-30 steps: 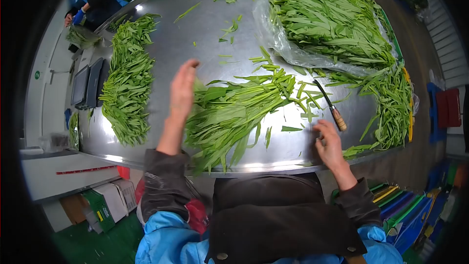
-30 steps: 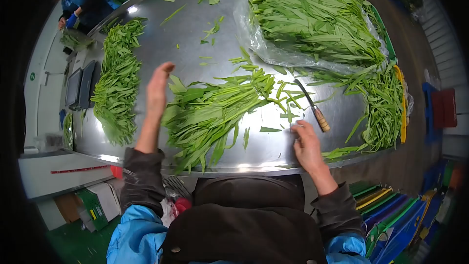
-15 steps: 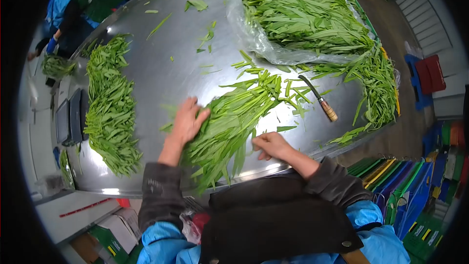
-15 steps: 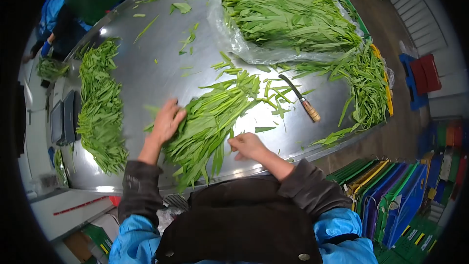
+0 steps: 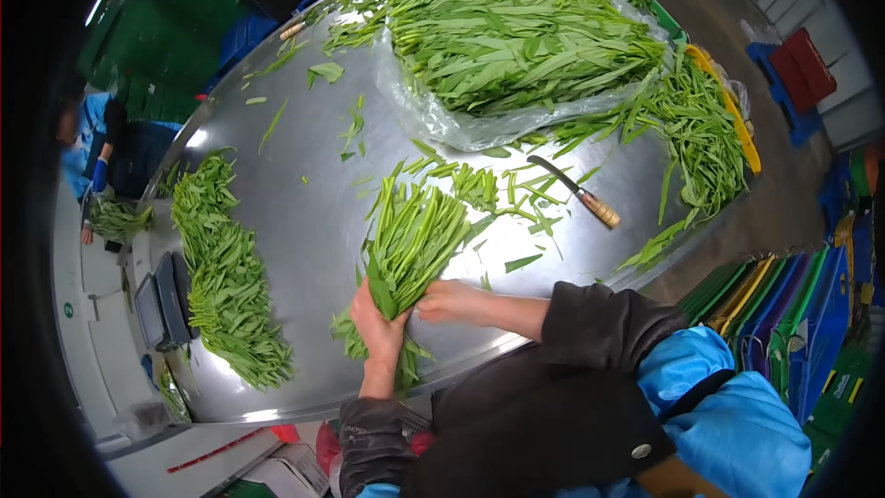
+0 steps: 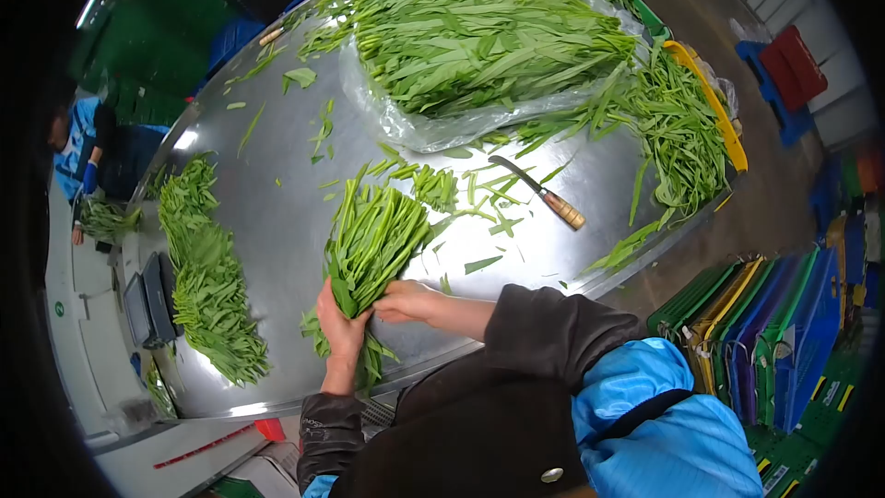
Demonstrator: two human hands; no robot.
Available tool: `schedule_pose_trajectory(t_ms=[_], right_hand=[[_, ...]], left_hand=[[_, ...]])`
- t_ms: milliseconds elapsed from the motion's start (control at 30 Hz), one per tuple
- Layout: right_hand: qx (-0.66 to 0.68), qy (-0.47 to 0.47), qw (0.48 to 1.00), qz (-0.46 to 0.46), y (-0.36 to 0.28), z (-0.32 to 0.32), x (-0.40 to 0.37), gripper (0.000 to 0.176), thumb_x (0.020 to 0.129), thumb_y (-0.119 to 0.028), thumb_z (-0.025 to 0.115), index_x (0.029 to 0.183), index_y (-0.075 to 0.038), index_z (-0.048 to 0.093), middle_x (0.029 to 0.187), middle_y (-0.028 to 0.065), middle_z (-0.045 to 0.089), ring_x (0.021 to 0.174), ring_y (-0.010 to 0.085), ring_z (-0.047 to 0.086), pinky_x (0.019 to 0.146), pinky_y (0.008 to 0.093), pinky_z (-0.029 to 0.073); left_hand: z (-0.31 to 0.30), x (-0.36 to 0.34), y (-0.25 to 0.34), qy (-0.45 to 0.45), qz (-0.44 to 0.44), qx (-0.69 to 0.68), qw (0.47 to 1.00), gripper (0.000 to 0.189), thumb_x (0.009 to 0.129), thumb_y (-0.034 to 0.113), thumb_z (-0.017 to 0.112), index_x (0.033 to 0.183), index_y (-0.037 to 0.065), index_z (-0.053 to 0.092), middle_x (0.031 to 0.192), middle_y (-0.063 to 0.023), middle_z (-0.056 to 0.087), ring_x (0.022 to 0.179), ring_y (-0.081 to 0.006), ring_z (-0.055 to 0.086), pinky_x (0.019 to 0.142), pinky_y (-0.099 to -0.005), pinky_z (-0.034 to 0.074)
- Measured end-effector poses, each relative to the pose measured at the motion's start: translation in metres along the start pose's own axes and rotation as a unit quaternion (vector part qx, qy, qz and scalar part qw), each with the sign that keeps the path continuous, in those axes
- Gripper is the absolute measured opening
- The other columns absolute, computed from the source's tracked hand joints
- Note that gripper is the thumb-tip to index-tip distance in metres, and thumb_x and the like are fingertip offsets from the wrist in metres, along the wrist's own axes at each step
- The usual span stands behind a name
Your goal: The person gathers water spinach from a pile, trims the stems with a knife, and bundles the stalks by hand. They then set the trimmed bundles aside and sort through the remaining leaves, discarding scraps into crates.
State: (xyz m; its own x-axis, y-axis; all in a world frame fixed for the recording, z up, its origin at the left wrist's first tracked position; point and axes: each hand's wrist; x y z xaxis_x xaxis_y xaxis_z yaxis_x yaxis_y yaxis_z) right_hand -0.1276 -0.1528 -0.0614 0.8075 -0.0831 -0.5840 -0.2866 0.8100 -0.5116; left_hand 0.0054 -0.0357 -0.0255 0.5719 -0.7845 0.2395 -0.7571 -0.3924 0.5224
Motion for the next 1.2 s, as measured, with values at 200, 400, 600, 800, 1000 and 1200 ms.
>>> schedule_pose_trajectory(t_ms=[200,400,600,800,1000,1200], right_hand=[[-0.088,0.046,0.994,0.039,-0.009,-0.065,-0.073,0.038,0.092,-0.022,0.060,0.120,0.004,0.056,0.108,0.0192,0.066,0.089,0.0278,0.070,0.074,0.0334,0.058],[-0.082,0.135,0.987,-0.016,-0.021,-0.129,-0.136,0.036,0.092,-0.023,0.061,0.119,0.001,0.057,0.106,0.0163,0.066,0.083,0.0233,0.070,0.067,0.0285,0.057],[-0.078,0.180,0.979,-0.050,-0.037,-0.153,-0.156,0.032,0.092,-0.018,0.059,0.118,0.000,0.057,0.098,0.0108,0.067,0.075,0.0162,0.068,0.061,0.0247,0.055],[-0.142,0.150,0.973,-0.107,-0.069,-0.162,-0.164,0.032,0.092,-0.022,0.059,0.117,-0.003,0.058,0.097,0.0069,0.067,0.075,0.0131,0.067,0.059,0.0241,0.053],[-0.212,0.103,0.966,-0.103,-0.081,-0.152,-0.147,0.032,0.094,-0.022,0.060,0.120,-0.004,0.059,0.095,0.0043,0.064,0.077,0.0116,0.065,0.061,0.0236,0.052],[-0.292,0.103,0.943,-0.118,-0.085,-0.154,-0.134,0.035,0.091,-0.023,0.061,0.118,-0.001,0.060,0.099,0.0084,0.067,0.072,0.0135,0.067,0.062,0.0264,0.053]], left_hand=[[-0.011,0.016,-0.018,-0.087,0.009,0.001,0.996,0.080,0.062,0.007,0.080,0.133,0.006,0.045,0.104,-0.0192,0.065,0.092,-0.0391,0.063,0.079,-0.0423,0.050],[-0.068,0.057,0.048,-0.095,0.024,-0.046,0.994,0.076,0.065,0.001,0.076,0.135,0.008,0.047,0.107,-0.0202,0.065,0.090,-0.0386,0.065,0.078,-0.0415,0.052],[-0.082,0.063,0.069,-0.289,0.124,0.157,0.936,0.076,0.061,-0.005,0.071,0.130,0.024,0.056,0.100,-0.0177,0.062,0.083,-0.0382,0.063,0.071,-0.0413,0.051],[-0.109,0.064,0.131,-0.251,0.167,0.212,0.930,0.068,0.059,-0.002,0.072,0.123,0.020,0.063,0.092,-0.0166,0.062,0.076,-0.0347,0.063,0.067,-0.0385,0.051],[-0.105,0.058,0.126,-0.264,0.187,0.298,0.898,0.063,0.063,-0.001,0.069,0.122,0.020,0.063,0.090,-0.0132,0.060,0.075,-0.0339,0.062,0.065,-0.0402,0.051],[-0.105,0.046,0.104,-0.303,0.195,0.277,0.891,0.052,0.070,0.003,0.063,0.120,0.020,0.064,0.083,-0.0114,0.057,0.071,-0.0304,0.061,0.062,-0.0400,0.049]])
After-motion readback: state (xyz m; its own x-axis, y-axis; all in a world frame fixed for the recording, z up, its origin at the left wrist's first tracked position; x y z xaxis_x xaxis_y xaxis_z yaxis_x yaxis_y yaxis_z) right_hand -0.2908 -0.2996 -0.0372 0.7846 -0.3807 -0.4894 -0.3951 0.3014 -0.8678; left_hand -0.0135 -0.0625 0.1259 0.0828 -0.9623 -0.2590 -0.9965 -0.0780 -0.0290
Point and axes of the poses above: each hand's wrist, its own x-axis towards the middle knuckle, its own z-axis out of the palm, y = z × x
